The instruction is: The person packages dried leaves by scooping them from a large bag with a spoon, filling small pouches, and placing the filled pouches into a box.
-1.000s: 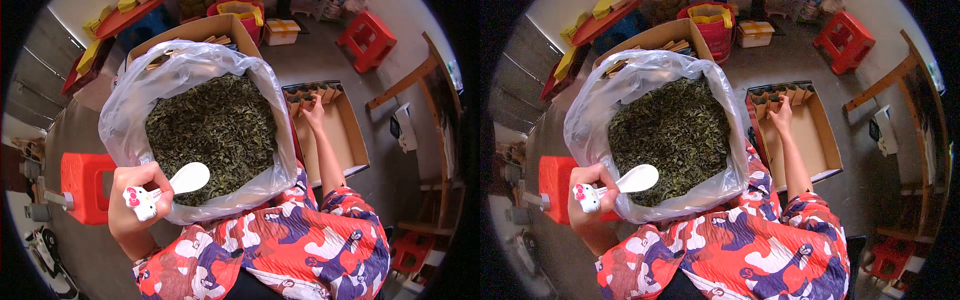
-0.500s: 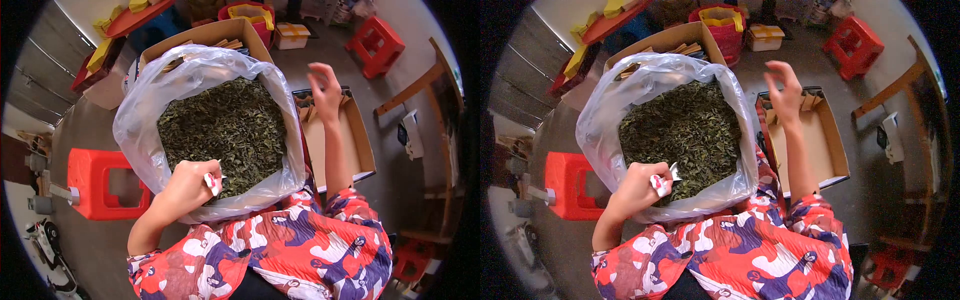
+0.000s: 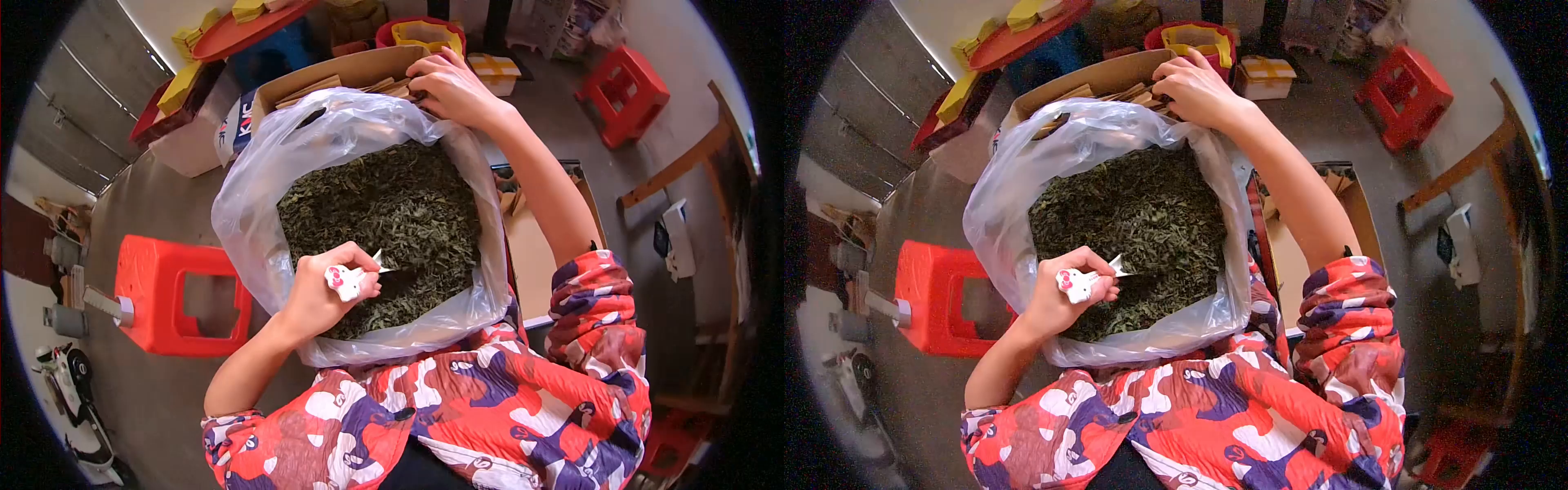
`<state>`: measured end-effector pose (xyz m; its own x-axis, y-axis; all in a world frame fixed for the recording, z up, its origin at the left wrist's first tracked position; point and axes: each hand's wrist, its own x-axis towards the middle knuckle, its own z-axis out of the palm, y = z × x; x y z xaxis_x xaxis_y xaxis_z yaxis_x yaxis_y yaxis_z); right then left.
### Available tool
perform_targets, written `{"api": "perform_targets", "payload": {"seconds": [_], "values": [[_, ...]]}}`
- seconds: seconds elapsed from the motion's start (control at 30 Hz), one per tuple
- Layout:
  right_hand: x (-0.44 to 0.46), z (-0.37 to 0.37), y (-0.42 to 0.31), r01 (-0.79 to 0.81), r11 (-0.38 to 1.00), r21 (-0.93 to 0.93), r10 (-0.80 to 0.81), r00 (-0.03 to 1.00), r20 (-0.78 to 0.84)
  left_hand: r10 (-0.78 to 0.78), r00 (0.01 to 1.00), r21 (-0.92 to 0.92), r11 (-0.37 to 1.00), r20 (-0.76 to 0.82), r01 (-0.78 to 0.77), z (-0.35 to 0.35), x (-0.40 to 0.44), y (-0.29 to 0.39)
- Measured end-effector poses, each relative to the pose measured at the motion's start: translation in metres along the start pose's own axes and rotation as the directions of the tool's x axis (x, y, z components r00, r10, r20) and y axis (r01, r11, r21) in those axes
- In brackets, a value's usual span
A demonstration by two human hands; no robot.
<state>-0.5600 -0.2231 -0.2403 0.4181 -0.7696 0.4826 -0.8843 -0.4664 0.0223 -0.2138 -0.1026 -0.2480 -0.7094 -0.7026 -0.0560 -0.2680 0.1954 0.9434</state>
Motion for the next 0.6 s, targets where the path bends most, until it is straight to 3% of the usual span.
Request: {"api": "perform_targets", "payload": {"seconds": [0.13,0.23,0.27,0.3,0.37,0.47,0.57,0.6], "values": [[0.015,-0.006,0.003,-0.047,0.994,0.101,0.05,0.998,-0.025,0.003,1.0,-0.079,0.997,0.005,-0.002,-0.003,-0.004,0.003],[0.012,-0.023,0.002,-0.15,0.95,0.274,0.213,0.953,-0.216,-0.01,1.0,-0.098,0.995,-0.026,0.008,-0.008,-0.011,0.009],[0.009,-0.026,0.004,-0.051,0.968,0.246,0.141,0.92,-0.366,-0.018,0.999,-0.099,0.995,-0.035,0.015,-0.01,-0.014,0.01],[0.005,-0.041,-0.003,-0.18,0.925,0.335,0.281,0.917,-0.282,-0.013,0.998,-0.114,0.993,-0.058,0.006,-0.011,-0.016,0.01],[-0.005,-0.059,-0.009,-0.11,0.904,0.412,0.274,0.891,-0.363,0.0,0.994,-0.144,0.989,-0.105,-0.015,-0.012,-0.021,0.011],[-0.024,-0.098,-0.044,-0.092,0.841,0.533,0.301,0.898,-0.32,-0.003,0.988,-0.161,0.987,-0.153,-0.022,-0.014,-0.028,0.017],[-0.044,-0.121,-0.075,0.042,0.943,0.33,0.06,0.954,-0.293,-0.027,0.979,-0.165,0.986,-0.204,-0.007,-0.017,-0.039,0.022],[-0.051,-0.114,-0.08,0.065,0.923,0.378,0.042,0.963,-0.268,-0.039,0.975,-0.16,0.987,-0.219,0.003,-0.018,-0.036,0.021]]}}
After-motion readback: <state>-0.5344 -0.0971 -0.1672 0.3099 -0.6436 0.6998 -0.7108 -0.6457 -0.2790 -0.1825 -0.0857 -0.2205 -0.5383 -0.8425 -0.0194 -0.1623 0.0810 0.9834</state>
